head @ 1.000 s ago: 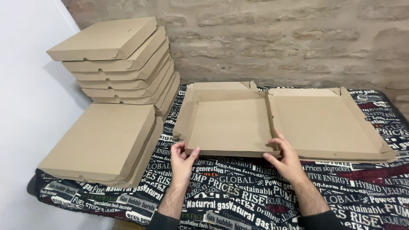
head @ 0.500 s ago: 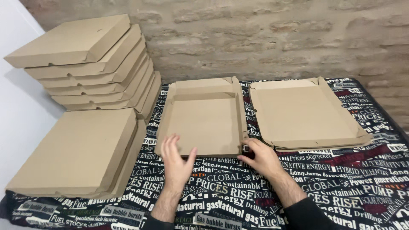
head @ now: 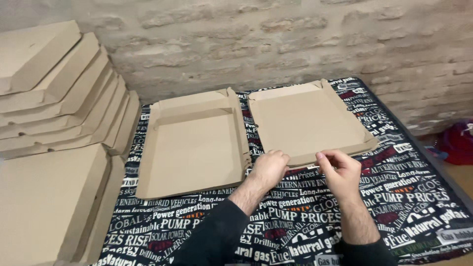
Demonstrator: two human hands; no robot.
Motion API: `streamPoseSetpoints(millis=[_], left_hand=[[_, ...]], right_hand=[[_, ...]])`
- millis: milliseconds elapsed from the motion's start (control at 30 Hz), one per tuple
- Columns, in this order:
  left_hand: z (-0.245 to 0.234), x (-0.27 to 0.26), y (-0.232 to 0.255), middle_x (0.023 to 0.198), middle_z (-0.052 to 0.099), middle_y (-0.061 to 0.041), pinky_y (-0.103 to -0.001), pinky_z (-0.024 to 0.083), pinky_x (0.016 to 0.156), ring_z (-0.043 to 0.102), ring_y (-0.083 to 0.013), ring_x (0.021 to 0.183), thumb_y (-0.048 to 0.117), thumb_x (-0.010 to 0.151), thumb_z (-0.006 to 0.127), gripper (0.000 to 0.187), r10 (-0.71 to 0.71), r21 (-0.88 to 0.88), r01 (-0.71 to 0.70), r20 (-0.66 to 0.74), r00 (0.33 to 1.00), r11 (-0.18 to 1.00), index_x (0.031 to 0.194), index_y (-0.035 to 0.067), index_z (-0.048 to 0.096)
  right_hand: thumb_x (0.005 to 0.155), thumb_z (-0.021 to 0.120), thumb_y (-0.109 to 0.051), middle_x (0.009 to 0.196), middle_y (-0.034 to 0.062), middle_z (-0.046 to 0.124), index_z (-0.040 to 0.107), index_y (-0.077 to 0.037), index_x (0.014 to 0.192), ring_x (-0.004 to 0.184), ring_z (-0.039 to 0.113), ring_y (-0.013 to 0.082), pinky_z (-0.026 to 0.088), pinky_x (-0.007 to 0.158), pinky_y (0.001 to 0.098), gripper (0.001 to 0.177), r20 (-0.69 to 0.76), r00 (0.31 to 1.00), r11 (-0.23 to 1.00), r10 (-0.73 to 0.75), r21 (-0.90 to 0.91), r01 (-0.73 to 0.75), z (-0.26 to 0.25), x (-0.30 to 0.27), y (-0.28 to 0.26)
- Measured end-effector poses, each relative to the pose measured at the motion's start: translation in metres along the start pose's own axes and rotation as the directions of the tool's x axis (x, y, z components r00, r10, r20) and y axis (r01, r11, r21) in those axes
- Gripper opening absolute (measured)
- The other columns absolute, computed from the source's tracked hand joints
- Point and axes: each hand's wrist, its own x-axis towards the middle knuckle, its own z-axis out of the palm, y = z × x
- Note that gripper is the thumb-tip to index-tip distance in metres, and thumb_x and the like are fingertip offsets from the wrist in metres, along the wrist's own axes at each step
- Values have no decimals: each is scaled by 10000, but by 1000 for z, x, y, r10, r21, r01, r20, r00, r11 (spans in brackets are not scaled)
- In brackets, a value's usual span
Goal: The person folds multiple flat cardboard boxes into their final three-dimensional shape by hand, placing each completed box into a stack.
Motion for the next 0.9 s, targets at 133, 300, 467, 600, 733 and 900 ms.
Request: streamPoseSetpoints(millis=[133, 300, 467, 600, 733, 900], left_hand=[[21, 29, -16, 926, 743, -48, -470, 692, 844, 798, -305, 1017, 398, 964, 777, 226, -88, -56, 96, 129, 988, 994, 941, 187, 855], [8, 34, -25, 936, 813, -63, -541, 703, 854, 838, -345, 1046, 497, 859, 871, 242, -202, -107, 243, 301, 932, 964, 942, 272, 900], [-44, 37, -6, 1019, 869, -71, -526, 682, 967, 829, -367, 1163, 397, 942, 808, 149, -264, -134, 346, 418, 869, 929, 976, 295, 912], [-52, 35, -10, 1014, 881, -78, -518, 678, 970, 829, -371, 1176, 420, 893, 817, 156, -335, -179, 443, 432, 838, 879, 944, 306, 910], [-55, 41, -5, 1098, 877, -112, -536, 666, 1029, 816, -388, 1214, 360, 1014, 727, 216, -194, -148, 271, 399, 896, 951, 1067, 252, 906], [-33, 42, -12, 1006, 742, -31, -472, 604, 974, 764, -255, 1121, 336, 1126, 598, 203, -44, 12, 47, -196, 980, 999, 1103, 203, 750]], right_hand=[[1051, 835, -21, 656, 90, 751, 852, -47, 958, 516, 673, 143, 552, 547, 300, 98, -31, 992, 992, 121, -30, -122, -25, -13, 41], [1077, 789, -43, 649, 108, 733, 850, -27, 1024, 482, 666, 147, 526, 486, 281, 82, -50, 970, 970, 239, 67, -235, -28, -21, 75], [1054, 812, -62, 641, 126, 749, 859, -49, 1002, 476, 643, 135, 506, 474, 275, 72, -29, 951, 951, 307, 47, -306, -28, -21, 70], [1051, 811, -58, 622, 108, 739, 855, -56, 985, 466, 638, 132, 499, 482, 274, 79, -27, 950, 950, 312, 32, -311, -27, -21, 71], [1047, 816, -72, 618, 105, 738, 858, -61, 974, 462, 637, 130, 501, 481, 276, 85, -28, 944, 944, 330, 17, -330, -24, -23, 73], [1048, 824, -155, 672, 146, 800, 885, -81, 1000, 492, 730, 190, 533, 443, 289, 107, 39, 870, 870, 492, -50, -490, -20, -23, 81]])
